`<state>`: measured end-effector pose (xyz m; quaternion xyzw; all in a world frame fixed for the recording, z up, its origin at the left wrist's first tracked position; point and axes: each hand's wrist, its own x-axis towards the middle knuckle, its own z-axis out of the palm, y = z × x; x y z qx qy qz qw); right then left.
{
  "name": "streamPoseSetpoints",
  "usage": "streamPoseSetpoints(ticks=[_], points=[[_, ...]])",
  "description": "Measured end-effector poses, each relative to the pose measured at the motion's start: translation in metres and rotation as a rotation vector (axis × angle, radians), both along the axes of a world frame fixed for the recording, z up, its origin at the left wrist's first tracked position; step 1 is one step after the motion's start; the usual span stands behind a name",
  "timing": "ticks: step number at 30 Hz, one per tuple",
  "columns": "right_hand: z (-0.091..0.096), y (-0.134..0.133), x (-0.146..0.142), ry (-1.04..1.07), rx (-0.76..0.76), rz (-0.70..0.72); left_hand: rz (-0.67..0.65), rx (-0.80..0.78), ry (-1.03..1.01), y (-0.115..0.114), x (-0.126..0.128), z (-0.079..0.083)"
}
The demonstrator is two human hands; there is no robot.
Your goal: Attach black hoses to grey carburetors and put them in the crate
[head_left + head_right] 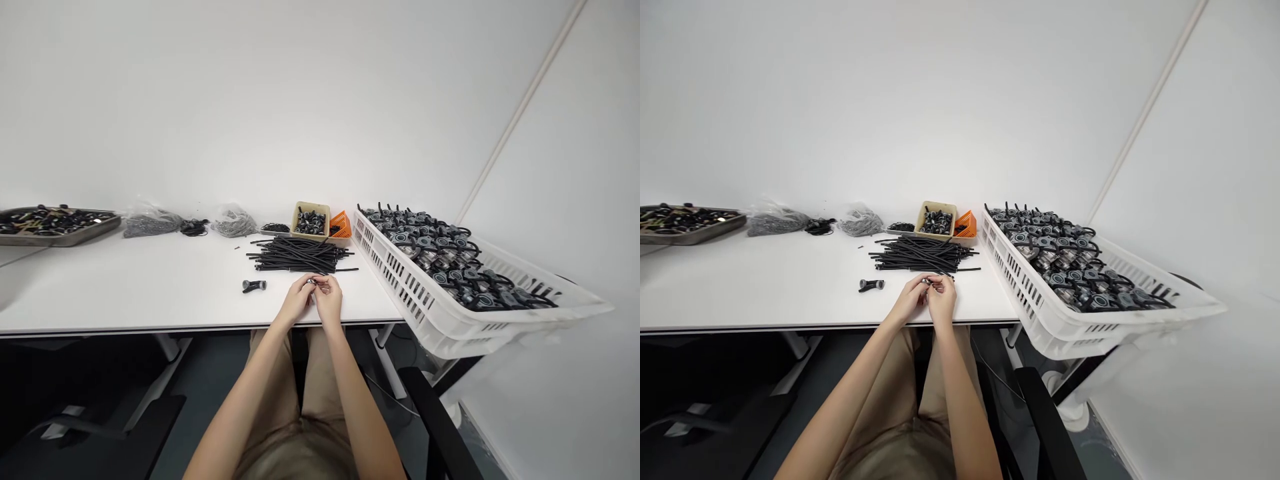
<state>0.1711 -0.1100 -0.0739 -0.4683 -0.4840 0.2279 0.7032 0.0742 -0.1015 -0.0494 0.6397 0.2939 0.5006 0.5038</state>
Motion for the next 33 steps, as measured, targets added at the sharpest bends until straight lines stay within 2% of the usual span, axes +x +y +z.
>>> streamPoseSetpoints(ticks=[21, 33], points=[[0.0054, -0.0041, -0.0026, -0.004, -0.002, -0.014, -0.026, -0.048, -0.047, 0.0046, 0.0009, -0.0043], [0.0031, -0.0013, -0.0016, -0.003, 0.0, -0.017, 0.013, -0.033, -0.025, -0.0003, 0.0012, 0.001]])
